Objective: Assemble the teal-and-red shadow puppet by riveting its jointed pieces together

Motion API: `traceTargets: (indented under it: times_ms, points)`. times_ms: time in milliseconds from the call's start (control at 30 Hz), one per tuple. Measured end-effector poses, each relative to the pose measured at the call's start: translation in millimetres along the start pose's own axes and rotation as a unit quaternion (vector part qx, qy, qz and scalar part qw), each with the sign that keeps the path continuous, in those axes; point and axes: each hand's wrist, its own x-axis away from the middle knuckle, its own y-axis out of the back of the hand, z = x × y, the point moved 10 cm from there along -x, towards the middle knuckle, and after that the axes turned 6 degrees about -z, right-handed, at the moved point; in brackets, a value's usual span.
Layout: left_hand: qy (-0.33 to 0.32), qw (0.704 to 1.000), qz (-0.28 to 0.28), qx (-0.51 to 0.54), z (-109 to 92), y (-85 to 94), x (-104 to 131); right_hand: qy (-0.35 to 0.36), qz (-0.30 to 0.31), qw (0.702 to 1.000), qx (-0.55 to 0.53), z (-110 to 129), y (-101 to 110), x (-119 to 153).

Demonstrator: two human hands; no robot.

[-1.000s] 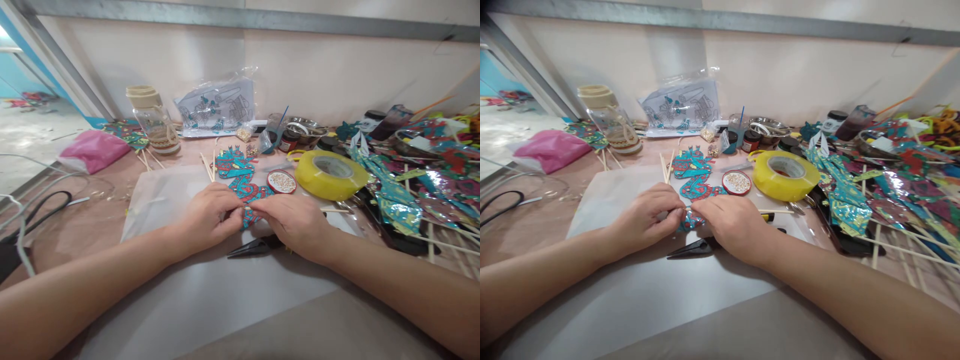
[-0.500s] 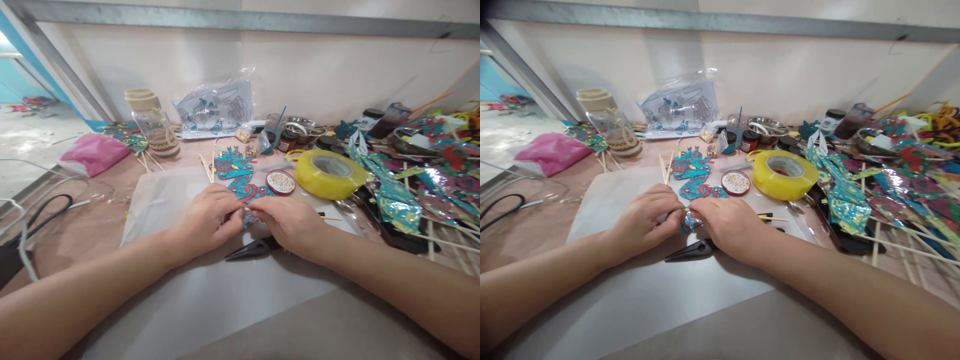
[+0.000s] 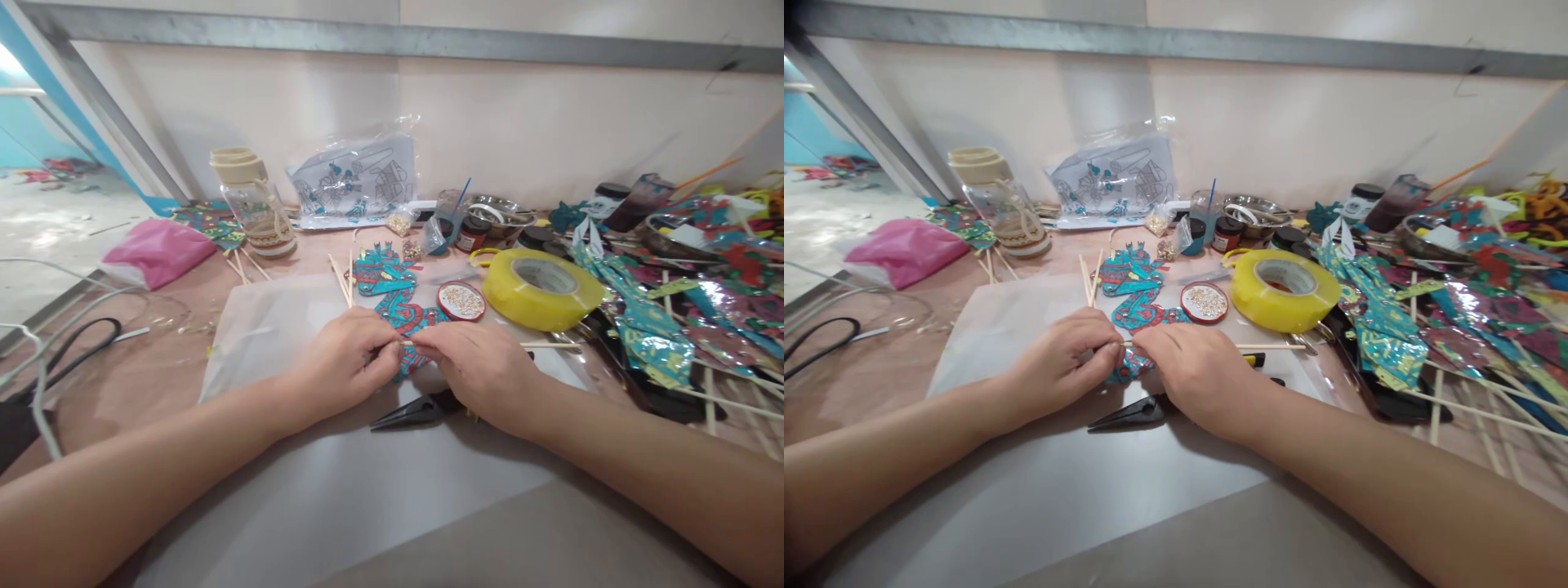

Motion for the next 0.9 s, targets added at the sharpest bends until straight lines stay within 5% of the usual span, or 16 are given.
traceTargets:
  times_ms: [567, 767, 900]
  points:
    - [-0.065, 0.997, 0.036, -0.023, -9, -9.6, 4, 0.020, 0.104, 0.994, -0.018, 3, -10, -3]
    - [-0.040, 0.999, 0.008, -0.006, -11, -1.0, 1, -0.030, 0.064, 0.997, 0.032, -8, -4, -8]
    - [-0.004, 1.000, -0.008, 0.003, -5, 4.2, -1, -0.003, 0.039, 0.998, 0.058, -4, 3, -13]
